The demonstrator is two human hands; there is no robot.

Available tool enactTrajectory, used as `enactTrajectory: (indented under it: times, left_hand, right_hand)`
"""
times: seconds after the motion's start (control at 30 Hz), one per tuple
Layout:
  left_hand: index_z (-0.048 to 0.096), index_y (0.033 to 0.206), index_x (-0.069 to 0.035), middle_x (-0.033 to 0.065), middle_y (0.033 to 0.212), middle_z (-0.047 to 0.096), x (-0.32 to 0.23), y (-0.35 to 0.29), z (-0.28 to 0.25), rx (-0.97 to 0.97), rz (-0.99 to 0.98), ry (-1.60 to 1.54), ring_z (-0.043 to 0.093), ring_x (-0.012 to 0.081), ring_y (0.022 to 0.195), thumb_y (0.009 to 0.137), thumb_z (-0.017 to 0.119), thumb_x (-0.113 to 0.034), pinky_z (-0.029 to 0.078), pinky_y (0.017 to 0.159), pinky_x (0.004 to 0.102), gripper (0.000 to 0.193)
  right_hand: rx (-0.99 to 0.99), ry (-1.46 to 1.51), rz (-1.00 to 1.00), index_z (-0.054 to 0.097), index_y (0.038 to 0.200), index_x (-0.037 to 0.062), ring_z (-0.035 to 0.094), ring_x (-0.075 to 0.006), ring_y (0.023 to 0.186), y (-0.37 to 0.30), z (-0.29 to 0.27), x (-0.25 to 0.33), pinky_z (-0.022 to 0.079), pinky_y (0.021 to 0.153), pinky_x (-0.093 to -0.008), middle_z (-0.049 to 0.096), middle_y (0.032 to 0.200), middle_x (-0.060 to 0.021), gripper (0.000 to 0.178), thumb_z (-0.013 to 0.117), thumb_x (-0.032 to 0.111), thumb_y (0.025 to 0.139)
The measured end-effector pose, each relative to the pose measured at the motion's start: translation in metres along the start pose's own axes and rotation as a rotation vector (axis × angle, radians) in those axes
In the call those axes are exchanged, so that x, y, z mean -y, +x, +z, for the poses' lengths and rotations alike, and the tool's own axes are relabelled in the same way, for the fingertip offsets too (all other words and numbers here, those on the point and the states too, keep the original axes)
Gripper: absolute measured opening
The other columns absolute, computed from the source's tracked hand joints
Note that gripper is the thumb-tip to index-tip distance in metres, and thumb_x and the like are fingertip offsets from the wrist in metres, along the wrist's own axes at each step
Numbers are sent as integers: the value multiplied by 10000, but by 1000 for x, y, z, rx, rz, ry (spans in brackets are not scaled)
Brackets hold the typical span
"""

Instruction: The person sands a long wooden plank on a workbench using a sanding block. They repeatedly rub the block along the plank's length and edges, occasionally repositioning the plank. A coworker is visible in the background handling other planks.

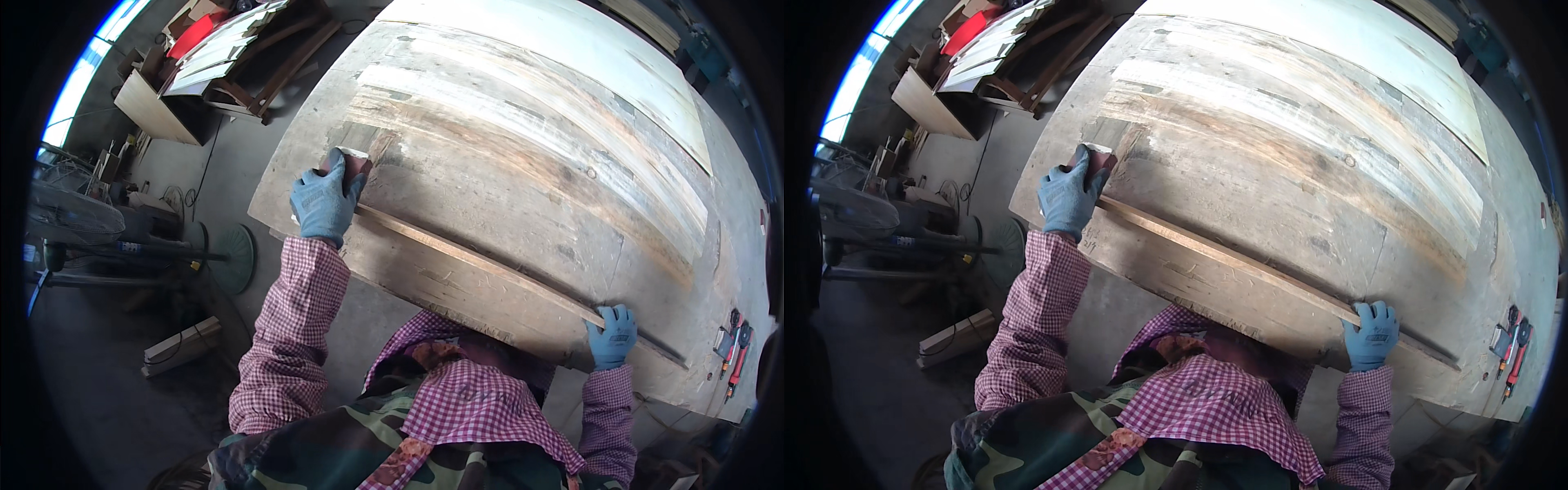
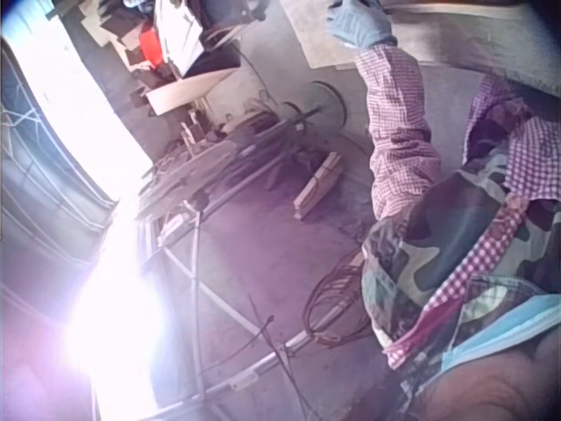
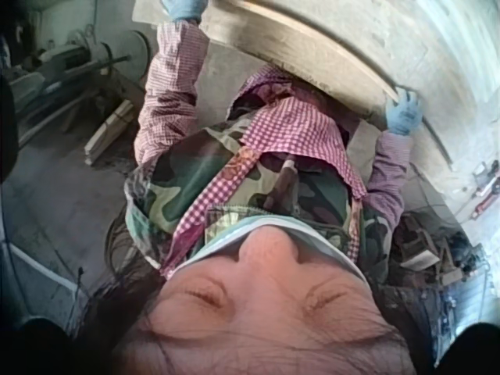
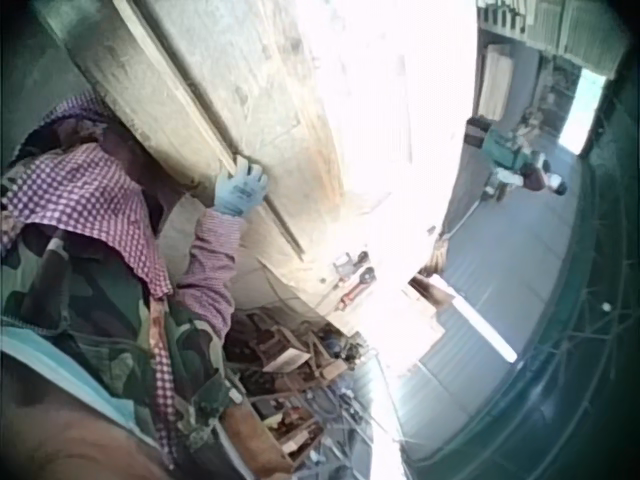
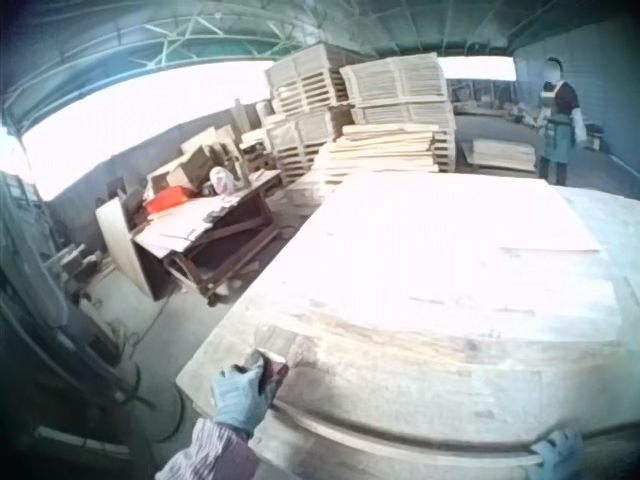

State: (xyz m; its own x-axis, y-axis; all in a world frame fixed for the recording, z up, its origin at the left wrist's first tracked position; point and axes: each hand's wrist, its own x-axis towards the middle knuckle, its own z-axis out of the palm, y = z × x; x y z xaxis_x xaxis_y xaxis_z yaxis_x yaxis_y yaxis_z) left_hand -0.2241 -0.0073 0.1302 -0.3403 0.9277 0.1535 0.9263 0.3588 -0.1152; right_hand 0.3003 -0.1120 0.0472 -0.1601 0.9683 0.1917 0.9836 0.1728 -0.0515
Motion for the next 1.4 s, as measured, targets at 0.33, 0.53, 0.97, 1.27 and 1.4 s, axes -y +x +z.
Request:
enactTrajectory:
  times: [0.33,0.53,0.97,1.27,1.4]
  left_hand:
    - [473,1425,-142,312,1331,432,-236,-154,-24,129,759,-645,488,424,1168,844,655,-485,415,984,550,699]
    - [456,1452,-248,239,1200,519,-112,-90,-4,-63,537,-371,532,359,1045,813,728,-482,445,881,461,733]
    - [680,1211,-265,57,987,610,-130,-87,45,173,504,-303,570,271,973,841,655,-111,461,846,429,402]
    - [597,1365,-209,78,1115,648,-72,-39,-83,-489,488,-924,565,233,967,813,661,26,439,873,363,603]
    - [612,1344,-186,111,1118,646,-72,-22,-77,-358,488,-842,565,275,1014,855,704,-63,450,891,379,513]
  right_hand:
    - [-13,-46,-24,676,935,195,520,-272,904,-7,1,-1,440,783,-433,525,915,-37,290,724,256,656]
    - [-10,-69,-19,671,920,184,522,-268,896,-7,-4,2,438,778,-428,520,899,-40,267,710,246,664]
    - [55,-33,-8,671,910,190,524,-270,888,2,-4,-1,445,767,-432,526,901,-34,287,748,227,635]
    - [90,8,-6,679,860,177,548,-248,877,14,-9,-5,454,722,-420,548,873,-24,303,812,344,646]
    - [104,26,16,684,876,186,542,-256,895,15,-11,1,441,751,-428,551,880,-22,327,814,378,646]
